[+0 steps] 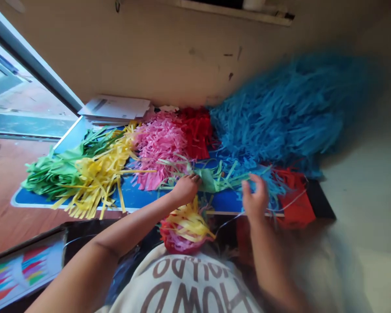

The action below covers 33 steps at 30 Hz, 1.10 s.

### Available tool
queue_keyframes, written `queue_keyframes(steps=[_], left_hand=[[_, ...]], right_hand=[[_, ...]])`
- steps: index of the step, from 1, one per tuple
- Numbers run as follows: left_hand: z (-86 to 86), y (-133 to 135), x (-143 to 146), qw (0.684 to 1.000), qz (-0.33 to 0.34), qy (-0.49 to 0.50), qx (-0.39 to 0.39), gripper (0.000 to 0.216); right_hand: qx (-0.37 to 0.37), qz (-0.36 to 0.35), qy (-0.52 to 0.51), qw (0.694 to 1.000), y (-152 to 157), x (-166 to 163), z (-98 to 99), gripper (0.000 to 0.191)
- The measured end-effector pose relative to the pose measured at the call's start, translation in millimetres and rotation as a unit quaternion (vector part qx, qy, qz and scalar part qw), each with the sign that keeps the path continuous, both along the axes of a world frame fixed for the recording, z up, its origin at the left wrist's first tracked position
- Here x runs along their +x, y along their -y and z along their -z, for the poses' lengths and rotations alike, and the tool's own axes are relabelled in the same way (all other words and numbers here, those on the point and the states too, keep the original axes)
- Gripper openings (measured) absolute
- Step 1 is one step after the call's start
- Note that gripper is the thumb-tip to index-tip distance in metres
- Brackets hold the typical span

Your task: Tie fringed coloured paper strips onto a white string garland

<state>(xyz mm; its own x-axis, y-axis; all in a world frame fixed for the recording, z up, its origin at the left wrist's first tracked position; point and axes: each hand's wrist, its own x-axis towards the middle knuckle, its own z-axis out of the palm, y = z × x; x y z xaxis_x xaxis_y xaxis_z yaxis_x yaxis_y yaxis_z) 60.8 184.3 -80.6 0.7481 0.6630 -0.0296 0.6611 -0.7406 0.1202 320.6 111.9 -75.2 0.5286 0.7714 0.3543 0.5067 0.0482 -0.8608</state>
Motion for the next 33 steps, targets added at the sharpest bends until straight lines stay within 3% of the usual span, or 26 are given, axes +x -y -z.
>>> queue_keyframes(steps=[2, 3, 4, 7, 12, 15, 18, 21, 23, 25, 27, 29, 31, 33], left_hand=[[-3.4, 2.6, -1.6, 1.000, -0.009, -0.011, 0.009, 0.045], [-4.9, 3.7, -2.8, 1.000, -0.013, -0.016, 0.012, 0.045], [-6.2, 4.6, -4.1, 1.000, -0.016, -0.019, 0.013, 0.044], [-8.5, 6.0, -7.7, 0.999, -0.031, -0.002, -0.011, 0.044], [-18.9, 3.0, -8.0, 0.988, -0.103, 0.093, -0.071, 0.040], [-27.4, -0.8, -9.1, 0.983, -0.107, 0.121, -0.089, 0.040], [-29.2, -2.5, -12.7, 0.982, -0.083, 0.136, -0.096, 0.041], [-25.2, -0.3, -15.5, 0.983, -0.066, 0.144, -0.090, 0.041], [-23.0, 2.9, -15.7, 0.985, -0.062, 0.140, -0.080, 0.040], [-22.7, 6.8, -14.7, 0.988, -0.059, 0.127, -0.065, 0.039], [-23.5, 11.1, -13.4, 0.992, -0.043, 0.110, -0.050, 0.038], [-23.5, 15.2, -12.6, 0.994, -0.020, 0.096, -0.047, 0.039], [-21.5, 18.3, -12.7, 0.995, -0.008, 0.086, -0.056, 0.041], [-17.9, 20.1, -13.2, 0.994, -0.015, 0.082, -0.067, 0.043]], right_hand=[[-0.055, -0.200, 0.077, 0.975, -5.2, -30.3, 8.2, 0.023], [-0.074, -0.239, 0.116, 0.961, -8.4, -41.2, 12.5, 0.018], [-0.087, -0.233, 0.156, 0.956, -11.1, -47.8, 16.2, 0.016], [-0.079, -0.098, 0.258, 0.958, -12.2, -48.0, 20.7, 0.022], [-0.001, -0.154, 0.372, 0.916, -10.4, -51.7, 14.9, 0.038], [0.014, -0.116, 0.399, 0.909, -19.5, -50.3, 14.0, 0.018], [-0.025, -0.080, 0.427, 0.900, -22.0, -23.3, 6.1, 0.020], [-0.099, -0.031, 0.429, 0.897, -10.3, 6.5, -16.4, 0.026], [-0.106, -0.076, 0.392, 0.911, -2.8, 8.2, -33.5, 0.034], [-0.077, -0.188, 0.326, 0.923, -4.2, -8.9, -42.5, 0.037], [-0.064, -0.300, 0.279, 0.910, -17.8, -36.0, -38.9, 0.034], [-0.099, -0.365, 0.294, 0.878, -39.8, -58.9, -26.3, 0.029], [-0.140, -0.340, 0.334, 0.868, -60.2, -68.6, -13.3, 0.029], [-0.146, -0.219, 0.359, 0.895, -69.1, -66.6, -6.0, 0.031]])
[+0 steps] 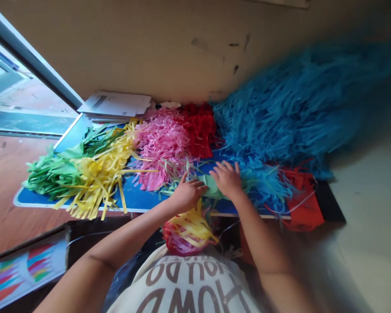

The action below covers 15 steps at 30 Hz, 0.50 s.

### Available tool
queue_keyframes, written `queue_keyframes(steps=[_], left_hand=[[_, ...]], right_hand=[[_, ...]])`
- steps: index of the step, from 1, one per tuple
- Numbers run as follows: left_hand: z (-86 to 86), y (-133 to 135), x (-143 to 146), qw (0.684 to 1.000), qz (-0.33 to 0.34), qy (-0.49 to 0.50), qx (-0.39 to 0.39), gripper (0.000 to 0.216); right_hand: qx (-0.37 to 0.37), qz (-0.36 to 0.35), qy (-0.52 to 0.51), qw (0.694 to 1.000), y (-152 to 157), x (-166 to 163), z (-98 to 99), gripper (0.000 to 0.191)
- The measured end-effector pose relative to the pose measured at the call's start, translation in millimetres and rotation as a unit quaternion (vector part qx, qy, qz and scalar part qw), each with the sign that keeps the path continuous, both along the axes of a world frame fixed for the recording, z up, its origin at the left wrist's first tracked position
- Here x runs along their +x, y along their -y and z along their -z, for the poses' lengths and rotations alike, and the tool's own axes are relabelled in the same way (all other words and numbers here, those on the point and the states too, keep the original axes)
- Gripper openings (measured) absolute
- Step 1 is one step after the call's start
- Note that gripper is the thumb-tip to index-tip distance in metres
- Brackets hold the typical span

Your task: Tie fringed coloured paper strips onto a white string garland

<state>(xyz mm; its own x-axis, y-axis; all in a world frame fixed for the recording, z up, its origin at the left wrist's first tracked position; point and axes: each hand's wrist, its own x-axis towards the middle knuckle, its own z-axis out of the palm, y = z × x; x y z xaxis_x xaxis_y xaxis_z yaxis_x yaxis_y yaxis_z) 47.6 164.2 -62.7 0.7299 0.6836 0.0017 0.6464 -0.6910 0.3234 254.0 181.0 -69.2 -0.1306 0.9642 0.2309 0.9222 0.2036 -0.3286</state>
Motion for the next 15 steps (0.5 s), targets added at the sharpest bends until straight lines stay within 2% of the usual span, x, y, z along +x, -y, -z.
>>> queue_keyframes(steps=[1, 2, 3, 4, 6, 7, 9, 12, 15], left_hand=[[1.8, 0.5, -0.1, 1.000, -0.007, 0.000, -0.005, 0.043], [3.4, 0.6, -0.1, 1.000, -0.016, 0.003, -0.008, 0.043], [4.5, 0.6, 0.1, 1.000, -0.024, 0.009, -0.010, 0.041], [5.3, 0.3, 0.3, 0.999, -0.032, 0.015, -0.012, 0.040], [5.8, -0.7, 0.3, 0.999, -0.047, 0.023, -0.010, 0.037], [6.1, -1.4, -0.3, 0.998, -0.050, 0.022, -0.005, 0.036], [7.2, -3.1, -3.0, 0.999, -0.036, 0.011, 0.017, 0.034], [10.2, -5.6, -10.3, 0.999, 0.015, -0.016, 0.046, 0.029], [13.9, -8.6, -18.0, 0.999, 0.024, -0.019, 0.023, 0.026]], right_hand=[[0.038, 0.047, 0.003, 0.998, 0.9, 2.8, 1.1, 0.032], [0.069, 0.059, -0.002, 0.996, 4.9, 5.3, 1.3, 0.032], [0.085, 0.028, -0.010, 0.996, 11.0, 6.8, 1.2, 0.033], [0.084, -0.036, -0.019, 0.996, 18.2, 7.1, 1.6, 0.037], [0.052, -0.170, -0.036, 0.983, 31.7, 5.8, 6.5, 0.042], [0.037, -0.203, -0.041, 0.978, 36.6, 5.5, 11.1, 0.041], [0.033, -0.208, -0.046, 0.976, 41.7, 8.2, 22.6, 0.038], [0.041, -0.214, -0.043, 0.975, 42.2, 20.5, 36.3, 0.042], [0.034, -0.201, -0.059, 0.977, 42.5, 30.8, 38.5, 0.042]])
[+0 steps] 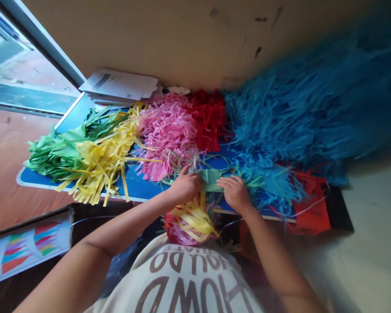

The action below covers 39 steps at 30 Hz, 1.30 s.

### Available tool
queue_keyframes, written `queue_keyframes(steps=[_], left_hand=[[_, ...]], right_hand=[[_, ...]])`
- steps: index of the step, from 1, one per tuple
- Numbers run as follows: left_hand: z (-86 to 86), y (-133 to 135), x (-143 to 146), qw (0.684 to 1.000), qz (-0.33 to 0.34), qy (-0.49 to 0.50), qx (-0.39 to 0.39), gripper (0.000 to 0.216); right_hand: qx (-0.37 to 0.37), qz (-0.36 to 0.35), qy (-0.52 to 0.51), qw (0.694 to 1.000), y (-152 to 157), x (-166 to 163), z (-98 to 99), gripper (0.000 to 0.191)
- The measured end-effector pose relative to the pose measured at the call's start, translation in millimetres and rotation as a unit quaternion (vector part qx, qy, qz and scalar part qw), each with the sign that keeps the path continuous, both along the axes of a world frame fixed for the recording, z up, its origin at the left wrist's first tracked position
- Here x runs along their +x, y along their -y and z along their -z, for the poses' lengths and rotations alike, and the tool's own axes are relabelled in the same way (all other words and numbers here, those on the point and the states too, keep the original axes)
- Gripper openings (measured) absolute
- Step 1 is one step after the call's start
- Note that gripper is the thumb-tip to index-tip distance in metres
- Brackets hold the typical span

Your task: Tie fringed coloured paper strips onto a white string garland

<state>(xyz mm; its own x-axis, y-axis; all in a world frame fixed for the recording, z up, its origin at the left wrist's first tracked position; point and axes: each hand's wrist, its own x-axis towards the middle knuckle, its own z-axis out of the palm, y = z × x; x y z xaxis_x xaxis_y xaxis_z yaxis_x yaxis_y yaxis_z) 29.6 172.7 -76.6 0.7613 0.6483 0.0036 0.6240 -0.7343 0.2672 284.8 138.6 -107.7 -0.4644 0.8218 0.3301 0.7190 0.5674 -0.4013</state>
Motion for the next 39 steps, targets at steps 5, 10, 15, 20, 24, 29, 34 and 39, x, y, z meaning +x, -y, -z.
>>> queue_keyframes(steps=[5, 10, 15, 20, 24, 29, 34, 39], left_hand=[[7.6, -8.5, -6.4, 0.989, -0.097, 0.086, -0.075, 0.023], [11.8, -15.5, -3.4, 0.973, -0.191, 0.093, -0.091, 0.022], [9.8, -18.4, 1.3, 0.973, -0.205, 0.073, -0.077, 0.024], [1.5, -16.6, -1.8, 0.982, -0.152, 0.109, 0.008, 0.021], [-0.1, -13.1, -10.6, 0.996, -0.009, 0.091, 0.018, 0.028], [6.4, -10.7, -19.6, 0.997, -0.014, 0.076, -0.011, 0.023], [9.4, -15.7, -11.9, 0.986, -0.099, 0.118, -0.059, 0.031], [12.8, -18.6, 2.4, 0.979, -0.184, 0.079, -0.045, 0.035]], right_hand=[[-0.046, 0.062, -0.023, 0.997, -0.7, -4.1, -6.1, 0.018], [-0.079, 0.139, -0.035, 0.987, -10.1, -11.5, -4.3, 0.016], [-0.087, 0.169, -0.023, 0.982, -16.1, -13.0, -7.5, 0.021], [-0.052, 0.080, -0.063, 0.993, -15.9, -7.6, -14.8, 0.016], [-0.044, 0.003, -0.047, 0.998, -10.1, -0.9, -12.7, 0.028], [-0.066, 0.030, -0.035, 0.997, -3.5, 1.3, -12.1, 0.018], [-0.083, 0.100, -0.032, 0.991, -7.4, -4.9, -14.0, 0.022], [-0.094, 0.180, -0.012, 0.979, -17.6, -9.7, -5.8, 0.022]])
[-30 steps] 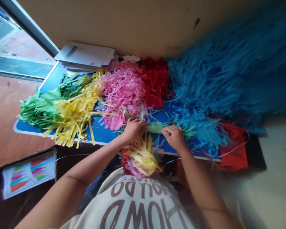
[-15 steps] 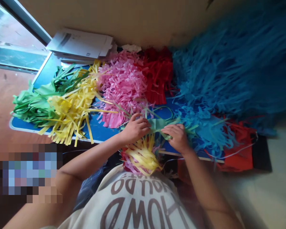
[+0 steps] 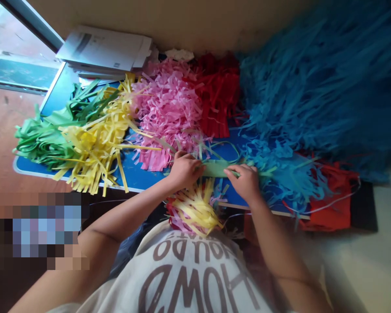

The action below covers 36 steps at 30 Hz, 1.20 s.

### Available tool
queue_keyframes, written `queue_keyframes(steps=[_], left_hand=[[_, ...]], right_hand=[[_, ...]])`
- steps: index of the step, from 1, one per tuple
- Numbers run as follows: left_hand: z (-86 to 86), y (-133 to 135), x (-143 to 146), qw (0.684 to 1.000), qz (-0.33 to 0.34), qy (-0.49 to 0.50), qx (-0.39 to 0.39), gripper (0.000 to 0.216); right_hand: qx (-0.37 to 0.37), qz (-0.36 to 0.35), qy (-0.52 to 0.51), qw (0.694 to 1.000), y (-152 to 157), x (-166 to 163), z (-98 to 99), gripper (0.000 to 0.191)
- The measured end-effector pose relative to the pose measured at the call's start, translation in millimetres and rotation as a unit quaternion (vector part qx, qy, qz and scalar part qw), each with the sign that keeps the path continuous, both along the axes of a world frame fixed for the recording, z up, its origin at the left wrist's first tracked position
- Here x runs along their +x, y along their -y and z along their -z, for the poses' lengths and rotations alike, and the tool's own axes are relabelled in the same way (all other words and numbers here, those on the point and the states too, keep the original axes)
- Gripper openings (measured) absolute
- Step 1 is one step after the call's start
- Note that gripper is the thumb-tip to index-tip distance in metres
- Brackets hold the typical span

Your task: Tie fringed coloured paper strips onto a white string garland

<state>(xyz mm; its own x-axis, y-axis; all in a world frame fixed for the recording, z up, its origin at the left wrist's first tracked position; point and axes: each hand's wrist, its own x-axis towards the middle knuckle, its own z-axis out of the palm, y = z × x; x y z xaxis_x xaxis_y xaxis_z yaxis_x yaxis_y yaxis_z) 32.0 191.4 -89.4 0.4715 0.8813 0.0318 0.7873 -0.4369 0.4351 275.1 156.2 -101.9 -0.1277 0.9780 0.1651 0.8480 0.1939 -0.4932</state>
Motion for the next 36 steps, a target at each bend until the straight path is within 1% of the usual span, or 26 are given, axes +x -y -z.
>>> queue_keyframes(steps=[2, 5, 9, 12, 15, 20, 22, 23, 24, 25, 27, 28, 29, 30, 32, 33, 34, 36], left_hand=[[1.0, -0.1, 5.0, 0.999, -0.027, -0.027, 0.009, 0.032], [1.5, -0.6, 10.7, 0.997, -0.048, -0.057, 0.033, 0.029], [0.8, -2.4, 13.9, 0.994, -0.050, -0.087, 0.034, 0.028], [0.5, -3.9, 13.8, 0.994, -0.047, -0.093, 0.022, 0.029], [0.9, -5.3, 13.4, 0.994, -0.050, -0.092, 0.026, 0.031], [-2.1, -2.4, 15.7, 0.993, -0.058, -0.102, 0.025, 0.028], [-5.1, 0.7, 16.6, 0.992, -0.061, -0.095, 0.052, 0.024], [-6.5, 1.8, 16.6, 0.992, -0.048, -0.085, 0.074, 0.023], [-7.7, 2.2, 16.3, 0.992, -0.019, -0.074, 0.095, 0.024], [-8.7, 1.6, 15.7, 0.991, 0.026, -0.065, 0.111, 0.025], [-10.3, -2.2, 14.4, 0.983, 0.133, -0.060, 0.109, 0.029], [-11.1, -4.9, 13.9, 0.977, 0.176, -0.063, 0.099, 0.030], [-12.1, -7.7, 13.6, 0.973, 0.203, -0.067, 0.090, 0.030], [-13.3, -10.1, 13.6, 0.969, 0.218, -0.071, 0.086, 0.030], [-16.3, -12.8, 14.5, 0.966, 0.225, -0.083, 0.091, 0.028], [-17.8, -13.1, 15.1, 0.966, 0.223, -0.091, 0.097, 0.026], [-19.1, -12.8, 15.8, 0.965, 0.219, -0.099, 0.102, 0.025], [-20.6, -11.5, 16.7, 0.966, 0.210, -0.109, 0.107, 0.023]], right_hand=[[-0.015, 0.028, 0.012, 0.999, -3.8, -1.9, 2.9, 0.023], [-0.029, 0.049, 0.035, 0.998, -8.4, -5.3, 5.4, 0.023], [-0.048, 0.073, 0.057, 0.995, -12.9, -8.3, 6.2, 0.021], [-0.072, 0.081, 0.065, 0.992, -15.0, -8.7, 5.0, 0.020], [-0.087, 0.086, 0.074, 0.990, -15.9, -8.6, 3.5, 0.021], [-0.087, 0.091, 0.080, 0.989, -17.3, -9.8, 7.7, 0.023], [-0.080, 0.090, 0.079, 0.990, -18.0, -10.3, 9.2, 0.022], [-0.075, 0.092, 0.079, 0.990, -18.0, -10.2, 8.2, 0.021], [-0.067, 0.098, 0.080, 0.990, -17.5, -9.7, 5.6, 0.019], [-0.053, 0.109, 0.083, 0.989, -16.4, -8.8, 1.2, 0.019], [-0.002, 0.125, 0.090, 0.988, -12.1, -5.5, -11.7, 0.027], [0.026, 0.112, 0.092, 0.989, -9.1, -3.5, -19.1, 0.030], [0.048, 0.075, 0.093, 0.992, -5.7, -1.5, -25.9, 0.028], [0.061, 0.020, 0.093, 0.994, -2.2, 0.2, -31.4, 0.024], [0.061, -0.105, 0.101, 0.987, 3.6, 2.4, -36.4, 0.014], [0.056, -0.153, 0.108, 0.981, 5.6, 2.7, -35.8, 0.011], [0.053, -0.181, 0.115, 0.975, 6.8, 2.6, -33.8, 0.010], [0.059, -0.200, 0.126, 0.970, 7.3, 1.6, -28.0, 0.011]])
